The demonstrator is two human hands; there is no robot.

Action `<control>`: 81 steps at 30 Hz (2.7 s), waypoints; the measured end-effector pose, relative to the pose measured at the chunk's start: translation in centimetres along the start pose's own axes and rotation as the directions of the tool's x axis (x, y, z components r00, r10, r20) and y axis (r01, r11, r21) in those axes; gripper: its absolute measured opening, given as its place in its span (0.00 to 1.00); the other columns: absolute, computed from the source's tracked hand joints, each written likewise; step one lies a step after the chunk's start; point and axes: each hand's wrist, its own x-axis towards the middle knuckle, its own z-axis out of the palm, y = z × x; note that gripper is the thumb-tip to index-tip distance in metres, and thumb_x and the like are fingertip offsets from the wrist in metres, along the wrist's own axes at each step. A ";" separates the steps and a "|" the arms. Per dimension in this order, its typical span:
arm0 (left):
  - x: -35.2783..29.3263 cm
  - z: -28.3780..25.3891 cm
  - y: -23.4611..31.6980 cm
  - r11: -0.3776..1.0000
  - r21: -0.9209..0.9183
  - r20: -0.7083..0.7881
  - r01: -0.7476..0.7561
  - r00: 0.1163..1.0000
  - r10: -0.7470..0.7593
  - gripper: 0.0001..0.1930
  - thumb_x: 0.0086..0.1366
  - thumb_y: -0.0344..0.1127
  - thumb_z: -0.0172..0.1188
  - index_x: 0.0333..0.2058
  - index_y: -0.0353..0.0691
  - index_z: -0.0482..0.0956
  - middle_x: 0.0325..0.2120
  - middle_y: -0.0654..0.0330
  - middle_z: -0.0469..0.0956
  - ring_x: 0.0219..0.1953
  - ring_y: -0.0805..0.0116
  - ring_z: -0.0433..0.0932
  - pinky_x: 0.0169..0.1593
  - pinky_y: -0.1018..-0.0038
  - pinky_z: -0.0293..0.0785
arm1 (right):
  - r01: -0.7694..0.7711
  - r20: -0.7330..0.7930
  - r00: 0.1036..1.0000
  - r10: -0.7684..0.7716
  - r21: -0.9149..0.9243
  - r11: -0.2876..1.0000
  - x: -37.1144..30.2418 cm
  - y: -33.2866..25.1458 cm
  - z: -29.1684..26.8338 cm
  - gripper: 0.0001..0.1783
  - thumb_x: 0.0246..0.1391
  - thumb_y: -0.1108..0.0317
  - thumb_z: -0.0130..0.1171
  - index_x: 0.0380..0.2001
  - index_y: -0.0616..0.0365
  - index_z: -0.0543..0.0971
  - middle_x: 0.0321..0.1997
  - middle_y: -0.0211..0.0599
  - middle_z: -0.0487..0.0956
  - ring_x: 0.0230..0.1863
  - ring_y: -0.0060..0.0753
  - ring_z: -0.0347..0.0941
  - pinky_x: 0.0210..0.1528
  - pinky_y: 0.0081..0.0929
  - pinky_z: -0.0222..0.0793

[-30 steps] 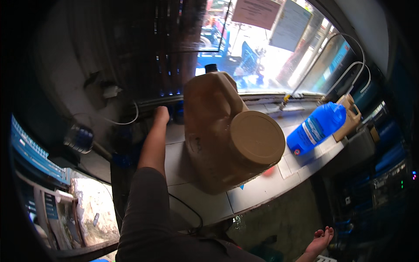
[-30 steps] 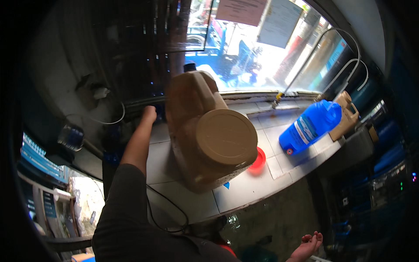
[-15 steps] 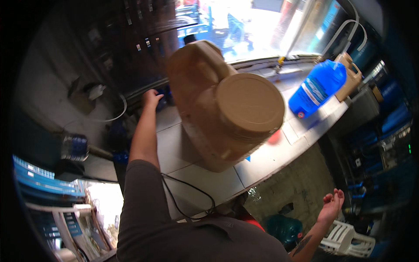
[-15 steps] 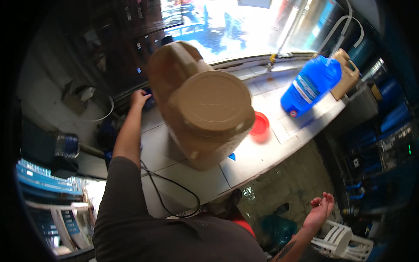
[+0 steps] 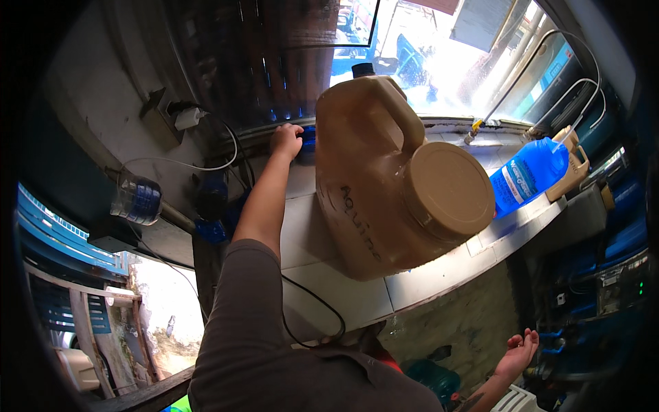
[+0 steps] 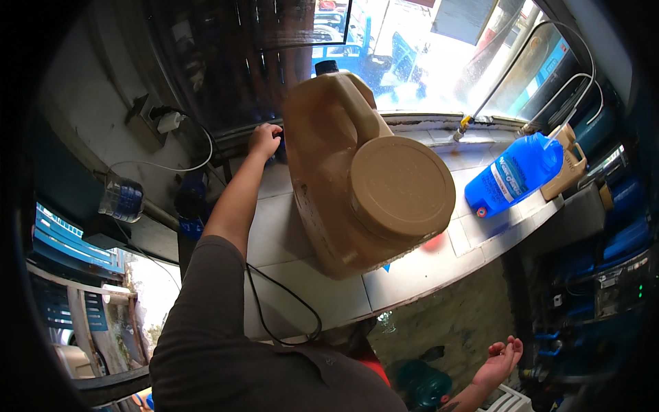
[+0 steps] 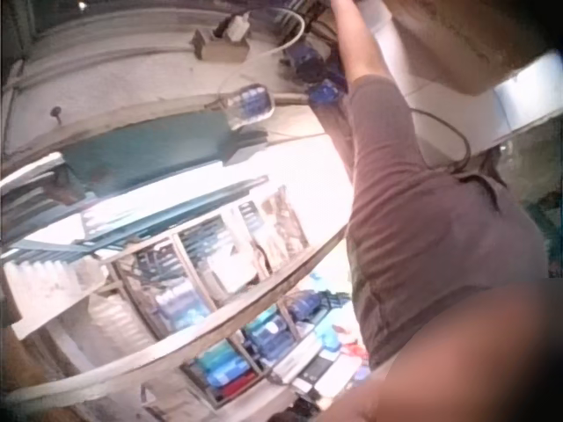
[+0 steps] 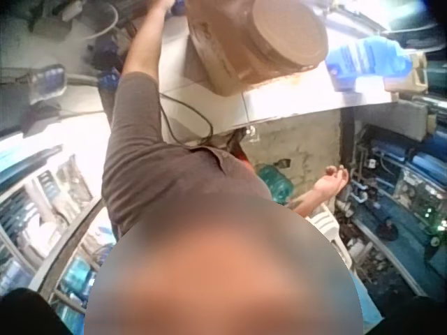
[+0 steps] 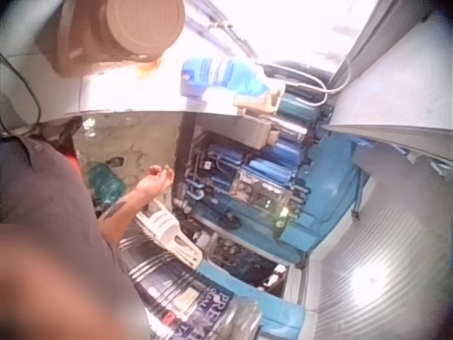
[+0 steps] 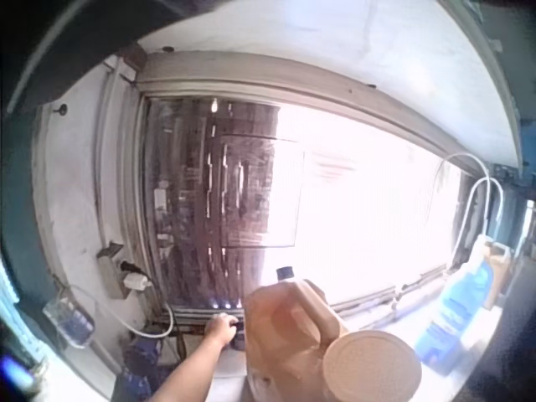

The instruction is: The person repairs a beige plastic container by applying blue tape to its rim and heating it with a heat gun. They then fill a blue plastic container with water from a tap, secure its red cap, and wrap blue tape around the cap.

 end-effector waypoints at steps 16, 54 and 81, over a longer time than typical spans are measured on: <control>-7.3 -2.2 7.7 0.871 -0.474 -0.091 0.132 0.976 -0.197 0.13 0.54 0.30 0.52 0.38 0.42 0.80 0.36 0.51 0.78 0.40 0.52 0.76 0.47 0.64 0.71 | -0.021 0.078 0.997 0.015 0.077 0.997 2.6 2.0 -1.2 0.14 0.60 0.66 0.50 0.49 0.52 0.68 0.45 0.27 0.73 0.31 0.19 0.67 0.36 0.17 0.64; -22.1 -10.1 -17.5 0.845 0.097 0.022 0.526 0.848 -0.530 0.21 0.59 0.51 0.52 0.41 0.40 0.78 0.39 0.48 0.79 0.45 0.50 0.77 0.47 0.61 0.71 | -0.076 0.195 0.979 0.050 0.127 0.989 0.9 2.3 -3.3 0.12 0.60 0.69 0.47 0.47 0.53 0.67 0.46 0.29 0.71 0.32 0.19 0.67 0.35 0.18 0.62; -40.0 -22.9 26.6 0.731 -0.678 0.030 0.074 0.997 -0.073 0.11 0.46 0.28 0.69 0.30 0.38 0.77 0.35 0.61 0.77 0.30 0.75 0.71 0.36 0.79 0.68 | -0.007 0.982 0.105 -0.160 0.162 0.987 -16.2 -0.5 16.3 0.15 0.49 0.69 0.63 0.42 0.59 0.77 0.38 0.33 0.75 0.36 0.22 0.69 0.38 0.21 0.66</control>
